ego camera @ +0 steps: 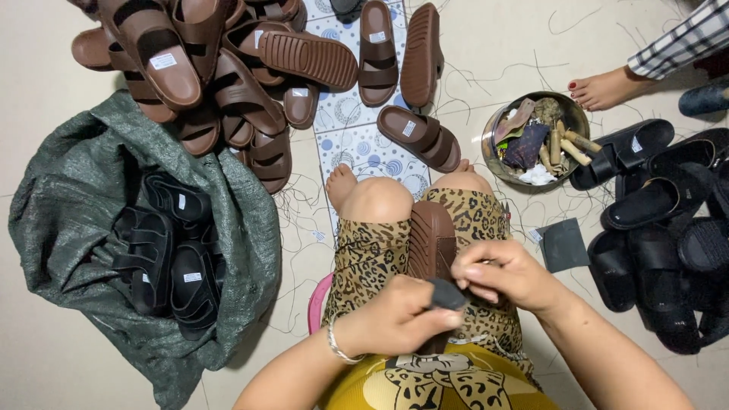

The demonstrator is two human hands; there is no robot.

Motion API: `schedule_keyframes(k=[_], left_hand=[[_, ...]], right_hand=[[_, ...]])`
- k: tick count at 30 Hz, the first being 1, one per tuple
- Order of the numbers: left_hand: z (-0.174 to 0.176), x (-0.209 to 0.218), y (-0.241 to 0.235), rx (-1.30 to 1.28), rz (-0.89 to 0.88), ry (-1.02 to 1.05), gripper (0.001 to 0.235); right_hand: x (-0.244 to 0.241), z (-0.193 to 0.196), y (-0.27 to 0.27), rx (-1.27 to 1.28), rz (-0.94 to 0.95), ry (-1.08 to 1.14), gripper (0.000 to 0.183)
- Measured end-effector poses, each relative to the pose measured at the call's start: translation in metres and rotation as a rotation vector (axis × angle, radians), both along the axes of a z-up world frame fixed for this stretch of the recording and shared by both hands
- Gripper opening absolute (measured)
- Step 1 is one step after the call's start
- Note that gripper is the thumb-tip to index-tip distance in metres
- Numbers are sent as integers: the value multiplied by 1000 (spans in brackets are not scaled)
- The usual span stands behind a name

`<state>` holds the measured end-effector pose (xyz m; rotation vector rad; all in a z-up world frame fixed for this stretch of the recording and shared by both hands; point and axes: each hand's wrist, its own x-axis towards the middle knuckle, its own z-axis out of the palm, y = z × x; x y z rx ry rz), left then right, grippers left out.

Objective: The person sits on the floor and sews a brown sandal using a needle and thread. They hold the sandal on their lap and repeatedly push the needle through the sole while pulling the thread to secure the stitching.

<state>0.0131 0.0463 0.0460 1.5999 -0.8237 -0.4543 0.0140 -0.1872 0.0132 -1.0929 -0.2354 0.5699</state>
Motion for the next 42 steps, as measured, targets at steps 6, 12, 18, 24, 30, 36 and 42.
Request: schedule_keyframes(k=[6,12,18,24,30,36,42], left_hand=[[4,15,1,-528,308,412,28],[-23,17,49,703,73,534,46],[-13,49,27,53,-87,403,41],[-12,121,-12,82,601,-800,11],[-51,160,-12,-706,641,854,28],[-113,162,95,-307,545,1103,24],[-59,101,90,543,859,-169,24]], right_hand=[[-2,-4,5,-835,-258,-800,10],[18,-65,-182,-1680,-808,-713,14],[-11,3,-42,-1275,-418,-146,60],[-11,16,-13,-997,108,-406,16],[20,9,31,236,-289,-103,60],[5,4,-52,-596,-345,62,26],[-12,11,-67,-1254,-64,-568,53]])
